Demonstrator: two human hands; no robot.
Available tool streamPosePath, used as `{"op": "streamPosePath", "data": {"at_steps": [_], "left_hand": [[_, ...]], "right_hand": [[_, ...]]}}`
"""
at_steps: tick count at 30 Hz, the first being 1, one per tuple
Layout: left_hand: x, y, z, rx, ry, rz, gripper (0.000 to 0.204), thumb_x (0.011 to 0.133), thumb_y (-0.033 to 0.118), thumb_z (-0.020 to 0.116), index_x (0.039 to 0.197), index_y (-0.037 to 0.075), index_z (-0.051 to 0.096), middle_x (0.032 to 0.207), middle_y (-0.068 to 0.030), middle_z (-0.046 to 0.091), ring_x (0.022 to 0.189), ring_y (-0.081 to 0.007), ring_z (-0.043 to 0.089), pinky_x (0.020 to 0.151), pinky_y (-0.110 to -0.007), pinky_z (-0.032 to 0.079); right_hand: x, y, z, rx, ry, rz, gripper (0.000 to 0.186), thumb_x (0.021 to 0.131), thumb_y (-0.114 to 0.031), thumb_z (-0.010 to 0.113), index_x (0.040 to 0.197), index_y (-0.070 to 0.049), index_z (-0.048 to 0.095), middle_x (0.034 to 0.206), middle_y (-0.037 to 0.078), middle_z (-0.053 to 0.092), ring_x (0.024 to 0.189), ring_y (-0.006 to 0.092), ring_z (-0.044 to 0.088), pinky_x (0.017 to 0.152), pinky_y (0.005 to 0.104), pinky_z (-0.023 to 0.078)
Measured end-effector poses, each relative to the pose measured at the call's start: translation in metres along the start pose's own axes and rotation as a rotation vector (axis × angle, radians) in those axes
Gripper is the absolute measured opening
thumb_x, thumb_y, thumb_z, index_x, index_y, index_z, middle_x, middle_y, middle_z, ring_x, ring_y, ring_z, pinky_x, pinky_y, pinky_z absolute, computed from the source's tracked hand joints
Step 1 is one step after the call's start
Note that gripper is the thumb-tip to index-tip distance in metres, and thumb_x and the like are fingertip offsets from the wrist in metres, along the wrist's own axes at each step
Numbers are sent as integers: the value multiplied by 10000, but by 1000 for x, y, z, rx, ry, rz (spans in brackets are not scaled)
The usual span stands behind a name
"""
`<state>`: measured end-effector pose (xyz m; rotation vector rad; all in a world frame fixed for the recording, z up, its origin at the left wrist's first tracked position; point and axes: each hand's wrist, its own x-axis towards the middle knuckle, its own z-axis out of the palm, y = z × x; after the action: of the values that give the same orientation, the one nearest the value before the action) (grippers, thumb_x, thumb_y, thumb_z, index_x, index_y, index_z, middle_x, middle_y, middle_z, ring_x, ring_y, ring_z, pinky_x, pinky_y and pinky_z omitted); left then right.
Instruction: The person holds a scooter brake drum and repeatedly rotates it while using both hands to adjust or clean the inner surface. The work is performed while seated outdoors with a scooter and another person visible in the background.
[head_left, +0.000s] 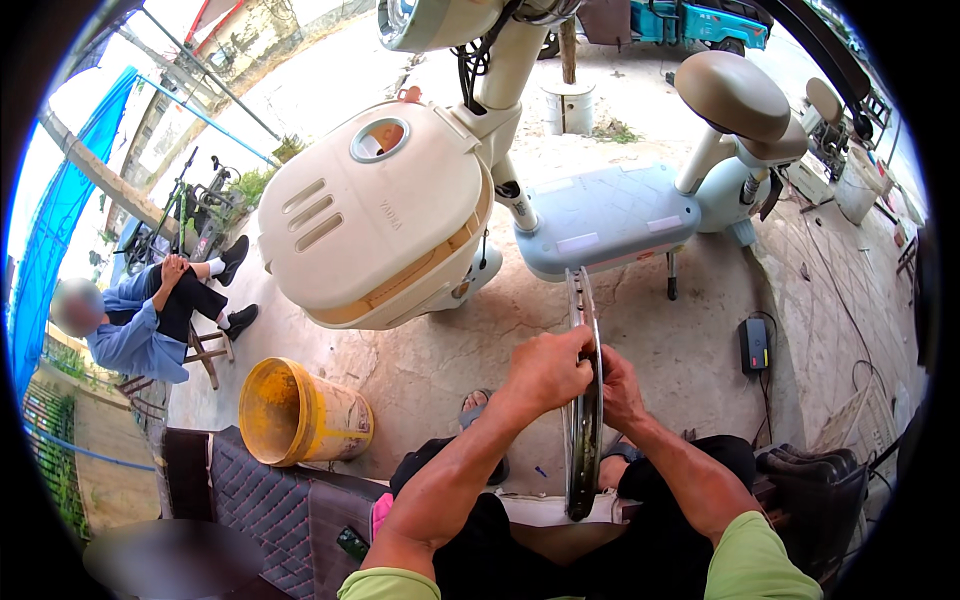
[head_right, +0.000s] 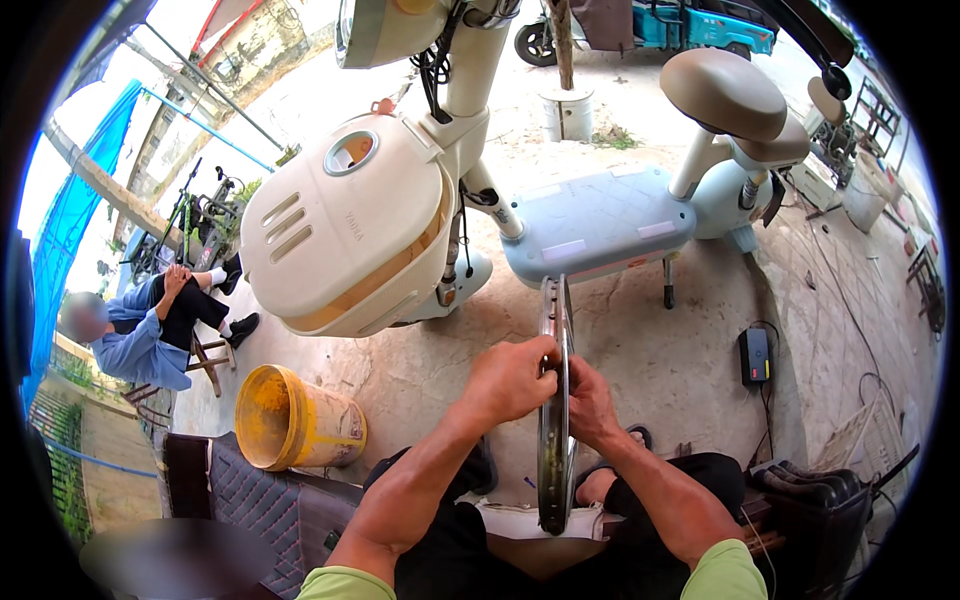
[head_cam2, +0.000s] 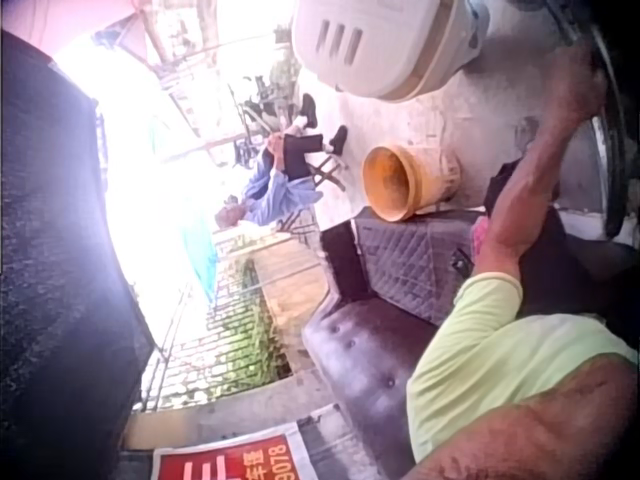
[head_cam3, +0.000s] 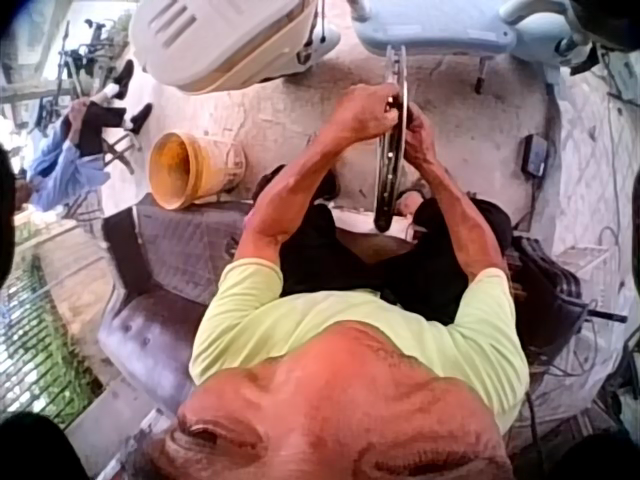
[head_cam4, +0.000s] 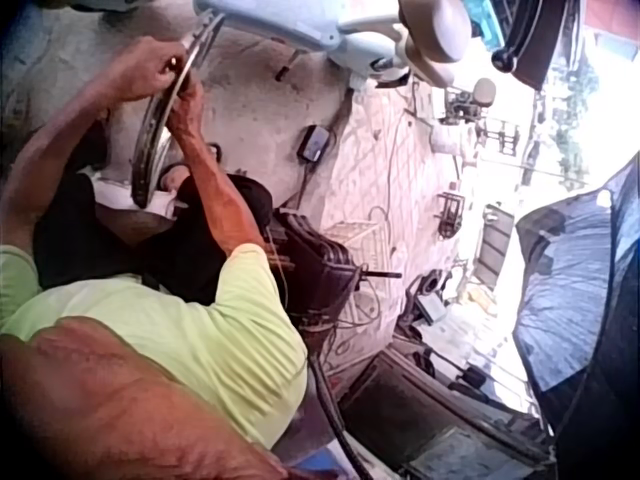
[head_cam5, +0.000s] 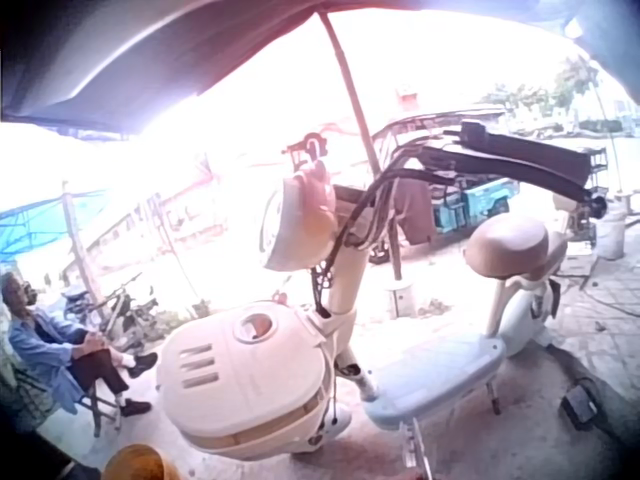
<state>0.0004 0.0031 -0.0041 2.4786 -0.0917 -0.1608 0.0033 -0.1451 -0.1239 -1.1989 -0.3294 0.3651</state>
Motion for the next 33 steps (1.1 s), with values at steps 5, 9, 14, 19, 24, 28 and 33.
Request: {"op": "streamPosePath", "data": {"at_steps": [5,9,14,19,24,28,33], "left_hand": [[2,4,-5,39,-19,-33,188,811,243,618,927,111,686,842,-150,710,809,-384,676,740,-476,531],[3,1,-2,20,-15,6,196,798,235,619,935,111,685,849,-151,708,820,-385,673,742,-478,529],[4,-4,-6,-24,-77,8,200,803,232,616,939,102,685,853,-156,706,825,-388,671,738,-487,525],[4,4,-4,57,-40,-56,206,799,220,609,947,102,690,873,-148,716,841,-378,678,746,-483,528],[2,4,-2,8,7,-11,188,810,221,608,928,105,695,840,-160,709,816,-380,679,735,-486,527],[3,0,-3,21,-20,2,184,824,233,610,920,103,698,826,-158,709,799,-378,682,728,-478,532],[2,6,-4,50,-16,-25,184,818,228,593,926,112,686,851,-163,710,830,-382,681,738,-496,527]], "right_hand": [[-1,-6,4,11,13,23,372,916,-120,732,1228,-11,562,1117,31,635,1008,107,604,899,281,502],[-1,-1,0,12,16,30,368,915,-124,734,1220,-10,563,1117,30,635,1010,106,603,895,282,503],[1,-1,1,-13,-19,0,372,907,-125,744,1212,-10,564,1117,34,638,1010,108,604,891,285,504],[0,-2,2,22,11,38,384,906,-120,744,1223,-7,559,1122,40,640,1015,116,608,897,282,502],[0,-3,2,87,19,22,393,913,-120,735,1243,-3,556,1141,38,640,1028,116,609,897,280,503],[0,-6,2,25,-33,9,393,918,-121,730,1254,-6,563,1138,30,641,1019,110,609,894,275,506],[-1,-3,1,85,-1,28,378,916,-139,737,1237,-4,589,1109,12,646,984,96,606,880,268,506]]}}
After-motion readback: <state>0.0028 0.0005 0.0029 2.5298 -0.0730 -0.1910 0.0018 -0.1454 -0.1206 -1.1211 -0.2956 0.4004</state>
